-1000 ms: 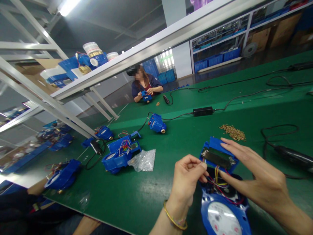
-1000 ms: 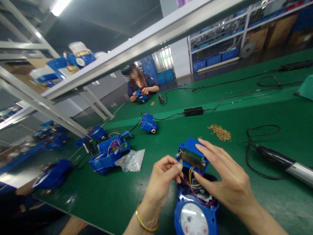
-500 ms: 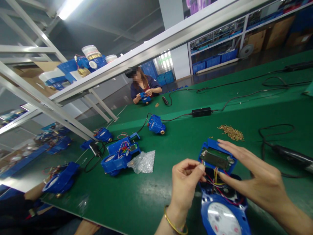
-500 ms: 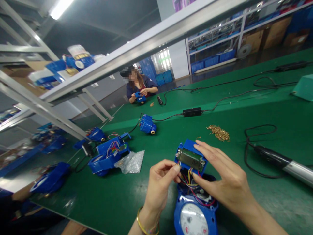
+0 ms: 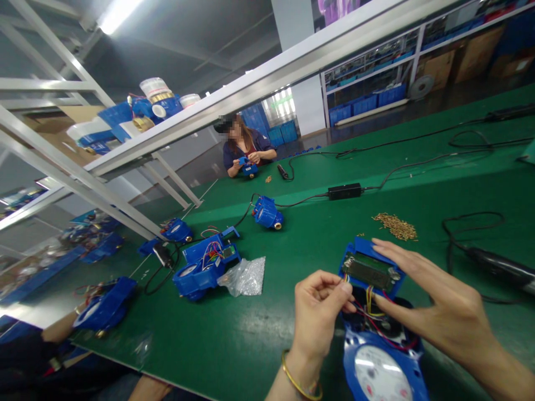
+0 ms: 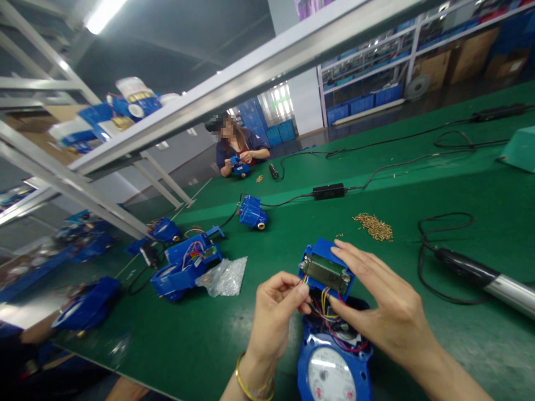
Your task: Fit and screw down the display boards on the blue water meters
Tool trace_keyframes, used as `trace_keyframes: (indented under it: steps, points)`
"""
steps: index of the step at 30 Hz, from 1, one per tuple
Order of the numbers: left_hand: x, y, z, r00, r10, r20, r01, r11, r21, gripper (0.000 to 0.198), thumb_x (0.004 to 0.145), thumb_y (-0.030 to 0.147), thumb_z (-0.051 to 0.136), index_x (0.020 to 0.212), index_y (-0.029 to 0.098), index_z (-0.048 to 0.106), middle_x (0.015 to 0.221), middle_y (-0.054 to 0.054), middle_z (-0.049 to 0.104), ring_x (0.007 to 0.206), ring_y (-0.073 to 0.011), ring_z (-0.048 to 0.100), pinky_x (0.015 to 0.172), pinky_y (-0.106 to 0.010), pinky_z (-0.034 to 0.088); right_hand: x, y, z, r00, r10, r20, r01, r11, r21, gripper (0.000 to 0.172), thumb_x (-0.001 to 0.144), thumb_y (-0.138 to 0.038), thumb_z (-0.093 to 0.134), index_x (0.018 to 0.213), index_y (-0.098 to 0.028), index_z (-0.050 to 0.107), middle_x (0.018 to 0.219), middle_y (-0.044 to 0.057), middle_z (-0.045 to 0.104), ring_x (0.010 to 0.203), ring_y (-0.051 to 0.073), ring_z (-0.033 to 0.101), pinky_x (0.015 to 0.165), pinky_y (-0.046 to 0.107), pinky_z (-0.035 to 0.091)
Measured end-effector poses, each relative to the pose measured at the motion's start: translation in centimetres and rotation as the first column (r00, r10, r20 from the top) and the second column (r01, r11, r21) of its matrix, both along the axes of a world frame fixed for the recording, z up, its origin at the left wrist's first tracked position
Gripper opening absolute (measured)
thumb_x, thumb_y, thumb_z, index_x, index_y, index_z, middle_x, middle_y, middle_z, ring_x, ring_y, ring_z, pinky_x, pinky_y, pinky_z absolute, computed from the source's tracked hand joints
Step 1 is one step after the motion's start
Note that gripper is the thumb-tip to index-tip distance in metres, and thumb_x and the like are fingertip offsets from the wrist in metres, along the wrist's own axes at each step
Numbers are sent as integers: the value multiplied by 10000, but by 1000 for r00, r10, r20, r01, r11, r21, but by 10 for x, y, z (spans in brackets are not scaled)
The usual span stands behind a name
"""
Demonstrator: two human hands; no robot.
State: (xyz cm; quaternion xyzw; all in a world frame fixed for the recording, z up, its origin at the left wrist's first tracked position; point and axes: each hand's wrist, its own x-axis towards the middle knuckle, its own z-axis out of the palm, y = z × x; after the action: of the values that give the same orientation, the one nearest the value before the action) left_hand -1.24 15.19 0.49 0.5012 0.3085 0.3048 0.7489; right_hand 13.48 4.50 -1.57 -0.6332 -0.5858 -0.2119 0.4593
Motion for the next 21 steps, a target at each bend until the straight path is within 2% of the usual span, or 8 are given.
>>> trace_keyframes:
  steps: [12,21]
  points:
    - [-3,0,5,997,-65,-37,64,997,-31,417,598,429,901,638,131,613,568,-20,675,447,-83,589,502,-193,467,-3,1,-2,997,2,-73,0,1000,22,556,873,-216,684,1408,-216,533,1311,86,656,1123,267,682,1017,402,540]
    - [-2,6,4,988,-153,-5,152,986,-61,459,559,433,916,630,137,572,532,-3,650,399,-56,534,437,-162,404,-3,-1,-2,998,3,-67,-3,1000,1,527,885,-235,680,1392,-194,544,1316,91,653,1135,256,676,1034,379,531]
